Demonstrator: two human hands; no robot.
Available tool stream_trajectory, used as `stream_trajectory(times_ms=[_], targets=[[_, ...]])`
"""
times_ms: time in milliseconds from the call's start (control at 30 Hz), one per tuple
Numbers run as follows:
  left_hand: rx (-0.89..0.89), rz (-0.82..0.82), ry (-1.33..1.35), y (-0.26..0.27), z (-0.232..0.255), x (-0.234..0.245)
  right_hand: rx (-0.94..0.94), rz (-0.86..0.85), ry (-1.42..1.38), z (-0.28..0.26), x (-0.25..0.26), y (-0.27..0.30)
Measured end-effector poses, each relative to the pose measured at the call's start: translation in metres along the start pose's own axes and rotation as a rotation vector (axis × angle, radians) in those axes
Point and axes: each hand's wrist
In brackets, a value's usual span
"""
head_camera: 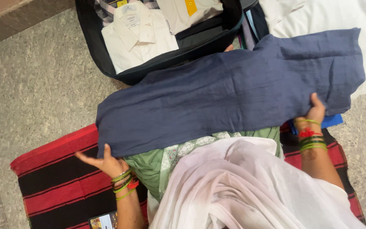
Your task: The person folds a pair of blue trousers and places them into a suitcase, then unfolds and refolds a white polo shirt with a yellow collar.
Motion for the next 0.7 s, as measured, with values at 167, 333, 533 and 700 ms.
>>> stream_trajectory(times_ms=[167,333,533,700], targets=[[-0.036,-0.106,-0.007,-0.039,0.012,-0.012,0.196,-0.146,-0.262,-0.073,0.015,-0.011],[-0.277,-0.129,-0.023,-0.055,0.069,-0.047,0.323,-0.249,-0.416,-0.128,0.038,0.003],[-0.233,-0.4,0.369,-0.035,0.152,-0.142,0.419,-0.199,-0.428,-0.146,0.059,0.037],[-0.094,-0.902,0.35,-0.001,0.132,-0.272,0.464,-0.128,-0.439,-0.151,0.071,0.053]])
Point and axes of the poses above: each hand's wrist, its own y-axis away from the middle knuckle, its own x-axis out of the back of the hand, z = x × y, and after that the axes turned 14 degrees about z, right-handed
